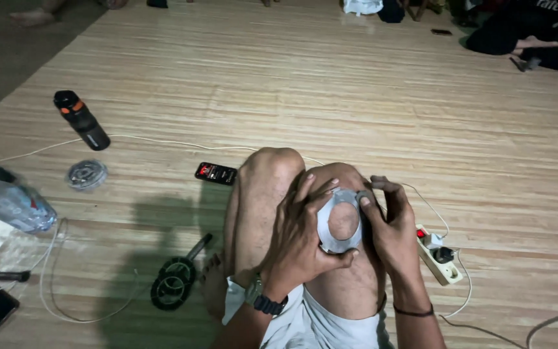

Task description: Filing the edges of a motorcycle clutch plate to remove burrs or clean the surface.

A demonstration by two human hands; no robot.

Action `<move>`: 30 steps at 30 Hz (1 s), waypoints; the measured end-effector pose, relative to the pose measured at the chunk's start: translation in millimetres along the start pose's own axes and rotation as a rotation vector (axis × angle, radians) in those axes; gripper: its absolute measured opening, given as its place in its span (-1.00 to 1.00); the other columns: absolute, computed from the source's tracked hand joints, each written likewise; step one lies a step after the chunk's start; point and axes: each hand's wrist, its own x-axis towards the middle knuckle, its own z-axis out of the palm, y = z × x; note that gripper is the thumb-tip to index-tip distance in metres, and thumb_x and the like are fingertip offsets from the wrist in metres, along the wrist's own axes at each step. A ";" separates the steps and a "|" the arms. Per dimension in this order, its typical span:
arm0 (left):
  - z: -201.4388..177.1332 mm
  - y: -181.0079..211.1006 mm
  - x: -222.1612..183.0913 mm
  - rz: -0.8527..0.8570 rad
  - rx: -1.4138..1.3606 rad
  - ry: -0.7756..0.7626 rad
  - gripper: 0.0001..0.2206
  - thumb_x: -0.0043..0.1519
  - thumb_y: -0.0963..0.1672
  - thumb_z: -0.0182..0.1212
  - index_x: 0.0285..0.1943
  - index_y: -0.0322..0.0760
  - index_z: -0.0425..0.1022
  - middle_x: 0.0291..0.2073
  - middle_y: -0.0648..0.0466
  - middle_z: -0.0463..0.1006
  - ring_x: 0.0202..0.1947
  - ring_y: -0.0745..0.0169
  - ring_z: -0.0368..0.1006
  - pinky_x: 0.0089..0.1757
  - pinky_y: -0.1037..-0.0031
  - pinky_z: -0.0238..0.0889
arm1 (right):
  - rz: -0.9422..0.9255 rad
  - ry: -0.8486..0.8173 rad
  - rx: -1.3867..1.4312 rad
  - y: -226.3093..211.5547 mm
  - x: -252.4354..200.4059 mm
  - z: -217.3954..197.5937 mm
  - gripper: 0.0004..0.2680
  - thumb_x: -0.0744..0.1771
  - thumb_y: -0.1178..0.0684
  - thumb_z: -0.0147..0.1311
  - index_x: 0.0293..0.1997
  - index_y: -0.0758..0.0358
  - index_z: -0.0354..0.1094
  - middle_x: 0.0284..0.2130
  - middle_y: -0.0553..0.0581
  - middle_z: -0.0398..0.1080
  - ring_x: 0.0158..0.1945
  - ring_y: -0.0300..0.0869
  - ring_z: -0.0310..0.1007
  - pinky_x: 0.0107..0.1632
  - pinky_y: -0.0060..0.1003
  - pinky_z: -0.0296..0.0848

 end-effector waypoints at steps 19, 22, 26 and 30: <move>-3.2 4.4 3.0 0.032 -0.033 -0.008 -0.14 0.09 0.19 0.30 0.40 -0.37 0.06 0.50 -0.10 0.15 0.57 -0.32 -0.15 0.39 -0.19 -0.15 | 0.128 0.006 0.081 4.9 -6.9 -8.7 -0.77 0.33 0.29 0.04 0.10 0.39 0.26 0.19 0.23 0.36 0.30 -0.08 0.33 0.36 -0.25 0.26; -0.7 -1.2 2.1 0.030 -0.005 -0.023 -0.12 0.10 0.22 0.29 0.41 -0.38 0.03 0.52 -0.04 0.14 0.59 -0.26 -0.18 0.42 -0.16 -0.17 | 0.042 -0.021 0.028 3.0 5.9 -3.0 -0.76 0.32 0.30 0.03 0.11 0.39 0.24 0.20 0.25 0.32 0.32 -0.06 0.28 0.37 -0.24 0.21; 6.0 -6.7 -0.5 0.014 0.030 -0.041 -0.11 0.11 0.28 0.18 0.39 -0.39 0.08 0.53 -0.03 0.13 0.58 -0.26 -0.15 0.39 -0.23 -0.20 | 0.041 -0.049 0.025 9.5 -3.8 -14.8 -0.72 0.31 0.33 0.07 0.14 0.36 0.26 0.09 0.19 0.38 0.22 -0.11 0.34 0.34 -0.27 0.25; 0.9 -0.5 1.8 0.026 0.012 -0.059 -0.08 0.06 0.22 0.37 0.41 -0.39 0.08 0.51 -0.01 0.18 0.58 -0.25 -0.11 0.37 -0.13 -0.13 | 0.174 0.016 0.092 16.9 -17.3 -21.0 -0.75 0.31 0.32 0.07 0.11 0.36 0.28 0.13 0.21 0.39 0.23 -0.10 0.34 0.30 -0.28 0.28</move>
